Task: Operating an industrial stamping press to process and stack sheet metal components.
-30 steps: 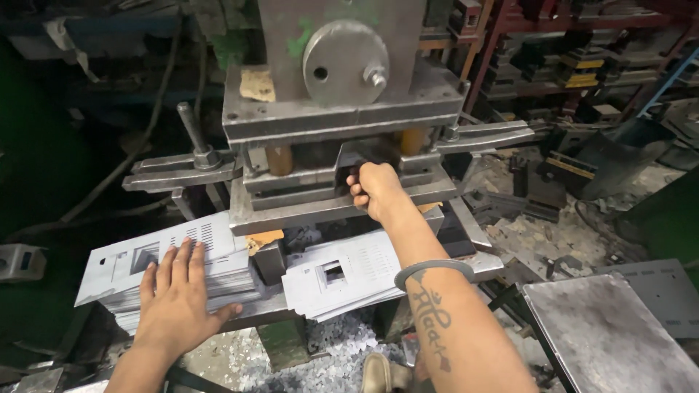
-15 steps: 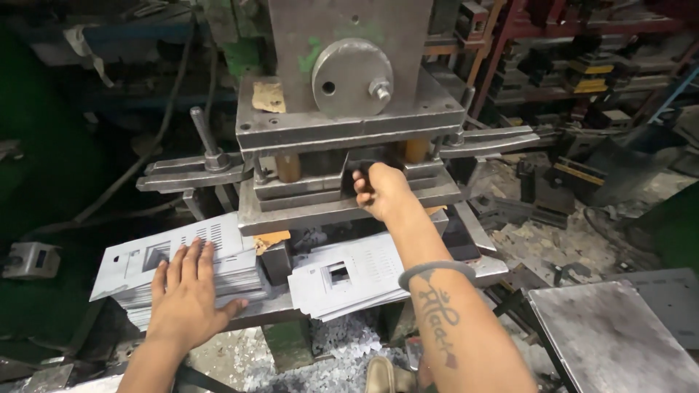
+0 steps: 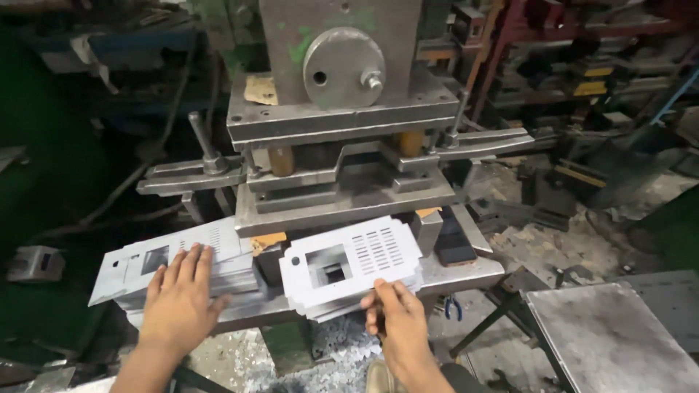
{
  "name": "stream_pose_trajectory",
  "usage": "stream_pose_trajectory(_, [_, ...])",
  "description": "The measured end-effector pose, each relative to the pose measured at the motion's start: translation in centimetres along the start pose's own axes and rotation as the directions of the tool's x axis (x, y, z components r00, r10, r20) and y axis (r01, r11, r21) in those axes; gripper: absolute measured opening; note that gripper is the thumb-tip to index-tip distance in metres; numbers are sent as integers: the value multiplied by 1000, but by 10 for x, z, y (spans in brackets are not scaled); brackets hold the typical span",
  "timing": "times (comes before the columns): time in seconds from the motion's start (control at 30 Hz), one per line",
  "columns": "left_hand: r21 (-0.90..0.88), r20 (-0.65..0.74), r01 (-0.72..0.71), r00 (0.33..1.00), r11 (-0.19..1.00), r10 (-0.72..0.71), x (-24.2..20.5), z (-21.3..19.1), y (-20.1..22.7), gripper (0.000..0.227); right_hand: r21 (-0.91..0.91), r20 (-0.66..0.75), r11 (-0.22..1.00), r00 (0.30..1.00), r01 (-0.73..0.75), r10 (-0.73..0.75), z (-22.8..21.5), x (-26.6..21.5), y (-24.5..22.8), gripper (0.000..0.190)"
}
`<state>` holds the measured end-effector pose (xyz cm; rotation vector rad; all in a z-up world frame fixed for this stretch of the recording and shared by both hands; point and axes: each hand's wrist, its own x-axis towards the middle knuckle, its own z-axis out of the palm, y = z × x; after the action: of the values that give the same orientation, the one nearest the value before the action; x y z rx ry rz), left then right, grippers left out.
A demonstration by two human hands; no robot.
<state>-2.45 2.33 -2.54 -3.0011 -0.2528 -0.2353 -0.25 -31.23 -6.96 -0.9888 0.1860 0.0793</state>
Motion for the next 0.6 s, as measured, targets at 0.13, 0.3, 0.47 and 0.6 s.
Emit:
stream_pose_trajectory(0.13, [61,-121,-84,989,995,90,-17,-3,-17,76,-176,-65,969,984,-176,167,-28,3,21,29])
stream_pose_trajectory(0.3, [85,196,20,980,996,-36,-11,-55,-14,56,-298,-14,918,963,-261,269,-47,-7,48,32])
stream_pose_trajectory(0.47, [72,-139,-230,961,971,238,15,28,-54,103,-309,13,852,894,-422,447,-85,-2,87,31])
stream_pose_trajectory(0.6, [134,-61,-132,988,982,141,7,-7,-51,74,-295,-32,832,875,-469,482,-108,-2,96,31])
